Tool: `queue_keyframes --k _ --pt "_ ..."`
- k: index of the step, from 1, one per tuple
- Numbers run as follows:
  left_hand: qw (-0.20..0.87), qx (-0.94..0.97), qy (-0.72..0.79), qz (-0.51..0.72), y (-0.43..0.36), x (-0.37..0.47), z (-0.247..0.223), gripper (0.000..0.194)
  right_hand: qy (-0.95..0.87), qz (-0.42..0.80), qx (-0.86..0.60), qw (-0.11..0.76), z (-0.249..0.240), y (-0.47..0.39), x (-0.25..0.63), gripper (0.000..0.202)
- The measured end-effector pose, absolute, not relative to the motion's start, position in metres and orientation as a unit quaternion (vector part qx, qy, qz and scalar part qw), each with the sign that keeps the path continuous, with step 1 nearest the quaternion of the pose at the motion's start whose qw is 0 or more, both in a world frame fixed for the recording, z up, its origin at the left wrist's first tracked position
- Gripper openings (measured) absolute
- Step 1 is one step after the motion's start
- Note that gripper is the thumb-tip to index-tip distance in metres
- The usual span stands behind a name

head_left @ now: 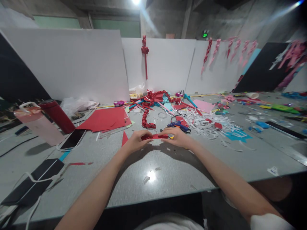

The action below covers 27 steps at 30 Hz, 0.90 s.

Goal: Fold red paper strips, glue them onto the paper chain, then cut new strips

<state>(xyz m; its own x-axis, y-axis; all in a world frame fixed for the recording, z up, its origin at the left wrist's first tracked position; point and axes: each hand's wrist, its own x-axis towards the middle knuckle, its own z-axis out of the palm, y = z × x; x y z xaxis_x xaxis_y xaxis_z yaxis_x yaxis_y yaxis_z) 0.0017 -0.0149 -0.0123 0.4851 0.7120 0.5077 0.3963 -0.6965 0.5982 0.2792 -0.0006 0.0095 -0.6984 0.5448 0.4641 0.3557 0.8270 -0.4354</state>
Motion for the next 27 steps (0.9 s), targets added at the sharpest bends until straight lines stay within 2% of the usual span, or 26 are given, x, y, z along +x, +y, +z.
queue_keyframes --k 9,17,23,27 --pt "0.255 0.797 0.348 0.422 -0.0154 0.0042 -0.0126 0.023 -0.865 0.246 -0.264 0.348 0.0154 -0.006 0.278 0.029" --pt "0.252 0.8 0.334 0.429 -0.0156 0.0057 -0.0119 0.019 -0.852 0.252 -0.285 0.36 0.0175 -0.0078 0.2768 0.025" --pt "0.236 0.803 0.335 0.432 -0.0158 0.0053 -0.0116 0.019 -0.815 0.282 -0.343 0.371 0.0138 -0.0076 0.2752 0.046" --pt "0.225 0.798 0.339 0.444 -0.0141 0.0048 -0.0156 0.021 -0.822 0.261 -0.348 0.368 0.0139 -0.008 0.2734 0.038"
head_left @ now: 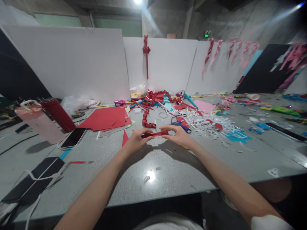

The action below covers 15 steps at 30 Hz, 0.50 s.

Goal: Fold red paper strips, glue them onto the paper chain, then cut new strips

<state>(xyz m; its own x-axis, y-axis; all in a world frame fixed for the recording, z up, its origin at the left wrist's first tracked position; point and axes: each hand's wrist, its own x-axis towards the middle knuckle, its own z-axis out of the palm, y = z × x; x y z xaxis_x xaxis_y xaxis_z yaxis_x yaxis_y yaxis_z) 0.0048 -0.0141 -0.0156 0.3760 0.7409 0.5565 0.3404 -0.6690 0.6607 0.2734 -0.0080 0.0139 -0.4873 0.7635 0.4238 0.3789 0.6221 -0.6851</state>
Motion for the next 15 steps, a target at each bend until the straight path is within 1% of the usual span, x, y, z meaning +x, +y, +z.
queue_keyframes --k 5,8,11,15 --pt "0.222 0.803 0.333 0.441 -0.017 0.007 -0.017 0.023 -0.833 0.243 -0.363 0.338 0.012 -0.009 0.269 0.04" --pt "0.204 0.815 0.319 0.439 -0.02 0.01 -0.014 0.022 -0.84 0.243 -0.377 0.305 0.01 -0.009 0.265 0.035" --pt "0.206 0.814 0.318 0.441 -0.022 0.012 -0.013 0.022 -0.829 0.274 -0.393 0.291 0.012 -0.011 0.262 0.03" --pt "0.222 0.799 0.335 0.447 -0.021 0.013 -0.015 0.027 -0.808 0.312 -0.402 0.296 0.019 -0.015 0.259 0.032"
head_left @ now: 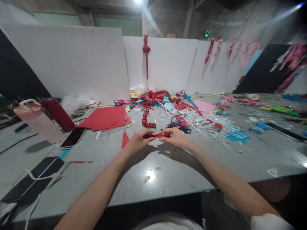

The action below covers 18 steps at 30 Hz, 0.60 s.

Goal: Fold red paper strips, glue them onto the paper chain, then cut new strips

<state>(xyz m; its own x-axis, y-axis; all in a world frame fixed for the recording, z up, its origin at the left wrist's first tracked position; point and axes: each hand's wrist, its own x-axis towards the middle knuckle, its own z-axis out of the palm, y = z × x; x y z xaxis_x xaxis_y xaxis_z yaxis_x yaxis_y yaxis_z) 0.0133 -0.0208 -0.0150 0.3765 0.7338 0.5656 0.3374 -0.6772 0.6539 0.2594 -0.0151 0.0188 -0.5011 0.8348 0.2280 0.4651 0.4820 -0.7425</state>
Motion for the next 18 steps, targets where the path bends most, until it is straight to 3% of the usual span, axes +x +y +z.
queue_keyframes --k 18 --pt "0.295 0.785 0.389 0.381 -0.0118 0.007 -0.0107 0.015 -0.801 0.333 -0.401 0.295 0.0187 -0.0126 0.2685 0.027"
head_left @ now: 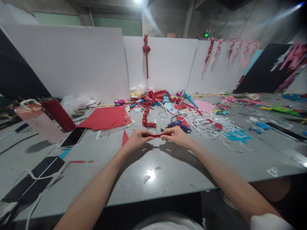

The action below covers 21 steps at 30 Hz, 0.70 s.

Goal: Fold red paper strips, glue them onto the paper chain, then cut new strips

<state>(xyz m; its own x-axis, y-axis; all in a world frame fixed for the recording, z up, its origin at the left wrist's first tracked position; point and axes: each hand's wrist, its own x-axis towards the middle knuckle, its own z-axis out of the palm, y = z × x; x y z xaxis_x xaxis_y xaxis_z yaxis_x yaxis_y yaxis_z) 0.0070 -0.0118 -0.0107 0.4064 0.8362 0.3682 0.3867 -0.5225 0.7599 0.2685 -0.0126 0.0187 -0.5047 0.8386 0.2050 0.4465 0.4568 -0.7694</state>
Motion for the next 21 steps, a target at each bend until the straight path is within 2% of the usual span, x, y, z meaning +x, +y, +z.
queue_keyframes --k 21 --pt "0.324 0.758 0.42 0.38 -0.0115 0.0072 -0.0108 0.026 -0.811 0.322 -0.382 0.305 0.0198 -0.0073 0.2774 0.033"
